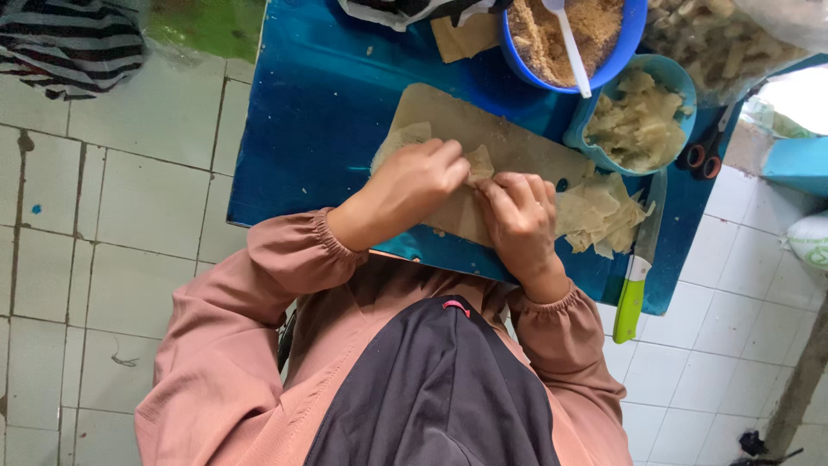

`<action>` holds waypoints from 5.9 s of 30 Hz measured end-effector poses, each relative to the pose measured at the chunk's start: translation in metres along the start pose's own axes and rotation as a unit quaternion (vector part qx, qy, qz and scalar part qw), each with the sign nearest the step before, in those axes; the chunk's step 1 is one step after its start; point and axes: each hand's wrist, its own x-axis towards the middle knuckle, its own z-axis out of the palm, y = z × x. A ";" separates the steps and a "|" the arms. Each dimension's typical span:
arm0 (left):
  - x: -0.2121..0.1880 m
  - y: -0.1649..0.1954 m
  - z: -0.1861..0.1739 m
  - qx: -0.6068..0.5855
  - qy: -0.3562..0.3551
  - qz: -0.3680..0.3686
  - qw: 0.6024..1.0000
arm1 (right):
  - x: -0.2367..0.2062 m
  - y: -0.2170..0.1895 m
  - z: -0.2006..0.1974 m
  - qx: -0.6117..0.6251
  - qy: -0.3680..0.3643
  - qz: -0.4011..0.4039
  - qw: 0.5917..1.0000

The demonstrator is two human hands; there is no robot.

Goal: The person folds thin square pastry wrappers on a cutting board, pressing them into triangular shapes by hand. They spoon brown filling from a blue bowl onto a wrapper and continue folding and stacking the finished pieces on the board.

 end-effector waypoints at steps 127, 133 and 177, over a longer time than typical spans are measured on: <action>-0.005 0.033 0.000 -0.565 0.013 -0.286 0.773 | 0.021 0.014 -0.024 0.549 -0.036 0.227 0.803; -0.016 0.028 0.031 -0.695 0.087 -0.294 0.650 | -0.010 0.020 -0.001 0.712 -0.007 0.379 0.591; 0.012 0.036 0.035 -0.076 0.074 -0.219 0.970 | -0.012 0.007 -0.004 -0.032 0.148 0.176 0.973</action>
